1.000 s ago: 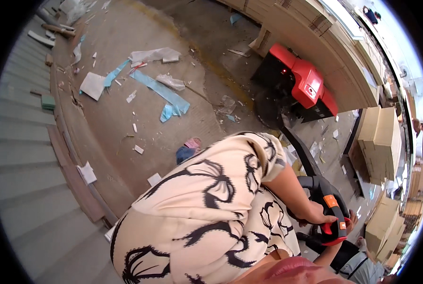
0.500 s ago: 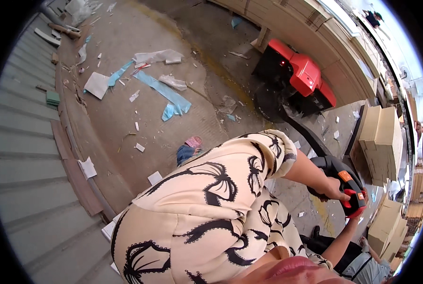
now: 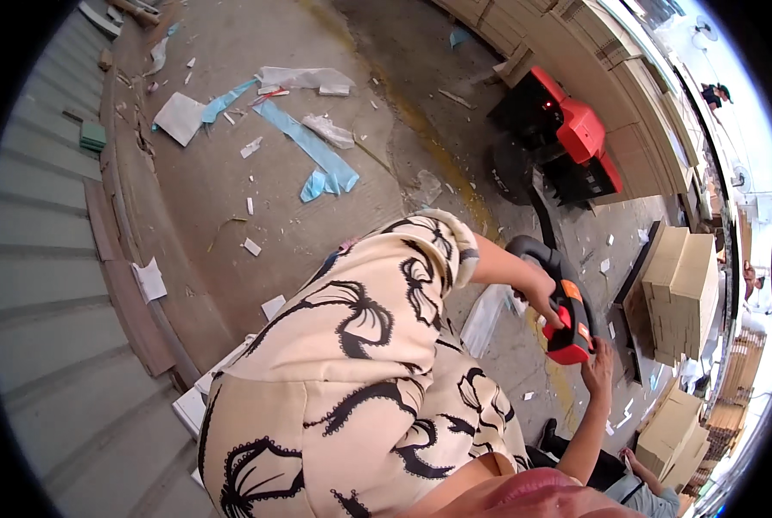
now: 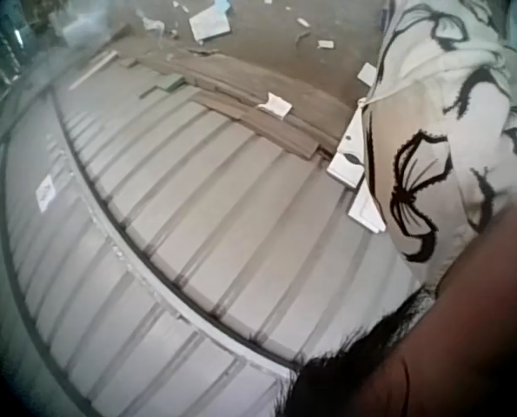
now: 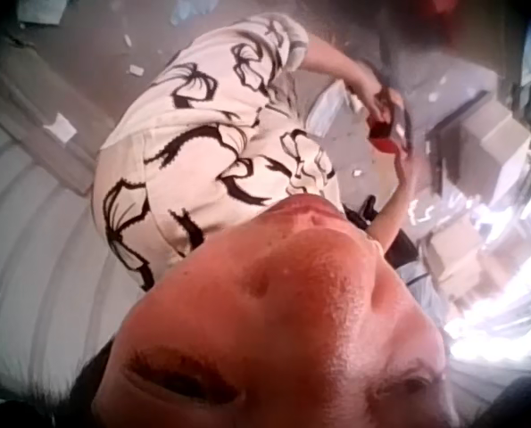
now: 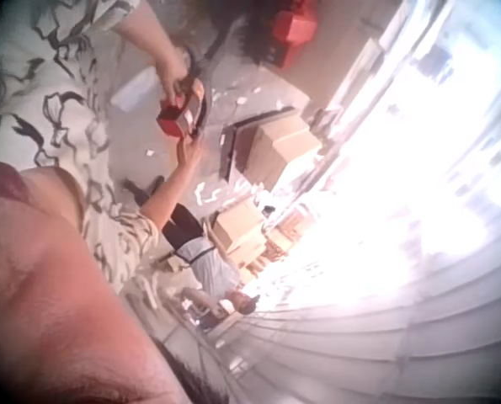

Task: The person touches a wooden crate, then takes hold of the handle of an electric pallet jack and steers it while walking along the warehouse floor.

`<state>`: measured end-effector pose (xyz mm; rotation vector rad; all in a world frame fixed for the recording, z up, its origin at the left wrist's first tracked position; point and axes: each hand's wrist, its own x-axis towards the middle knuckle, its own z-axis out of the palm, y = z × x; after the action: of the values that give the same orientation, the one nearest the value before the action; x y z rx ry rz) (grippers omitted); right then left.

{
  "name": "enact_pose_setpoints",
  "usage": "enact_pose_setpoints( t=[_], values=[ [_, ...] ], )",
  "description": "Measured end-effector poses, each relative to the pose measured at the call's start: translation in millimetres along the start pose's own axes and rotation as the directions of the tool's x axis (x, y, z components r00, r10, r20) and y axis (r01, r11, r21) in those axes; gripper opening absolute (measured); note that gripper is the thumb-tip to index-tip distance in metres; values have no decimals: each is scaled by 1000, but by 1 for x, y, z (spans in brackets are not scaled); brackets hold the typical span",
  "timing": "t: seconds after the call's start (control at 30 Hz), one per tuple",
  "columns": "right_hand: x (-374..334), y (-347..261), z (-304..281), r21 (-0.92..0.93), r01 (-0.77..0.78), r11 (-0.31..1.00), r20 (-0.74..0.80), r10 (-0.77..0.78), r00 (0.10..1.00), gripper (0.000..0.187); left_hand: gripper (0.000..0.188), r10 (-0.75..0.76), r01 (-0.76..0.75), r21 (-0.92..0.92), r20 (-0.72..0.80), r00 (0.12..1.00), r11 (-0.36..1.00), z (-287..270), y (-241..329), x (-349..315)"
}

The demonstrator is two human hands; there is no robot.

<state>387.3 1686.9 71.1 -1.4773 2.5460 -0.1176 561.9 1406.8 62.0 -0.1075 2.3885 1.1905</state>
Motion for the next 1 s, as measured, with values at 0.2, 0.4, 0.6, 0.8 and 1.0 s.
enact_pose_setpoints(
  t=[0.2,0.4,0.6,0.8,1.0],
  values=[
    [57,-51,14,14,-17,1000,37,16,999,51,80,-78,89,173,-74,994,981,-41,-60,-6],
    [111,-54,11,-42,-60,997,91,63,994,51,83,-83,96,217,-66,994,972,-78,-90,24],
    [158,-45,-8,-24,-51,998,165,54,985,52,81,-89,86,202,7,996,976,-118,-93,37],
    [179,-26,-15,193,49,980,321,-110,941,43,76,-76,77,250,-14,997,965,-131,-83,34],
    [208,-31,-56,466,-121,876,266,-9,964,40,82,-26,71,256,-173,985,964,-183,-47,24]
  ],
)
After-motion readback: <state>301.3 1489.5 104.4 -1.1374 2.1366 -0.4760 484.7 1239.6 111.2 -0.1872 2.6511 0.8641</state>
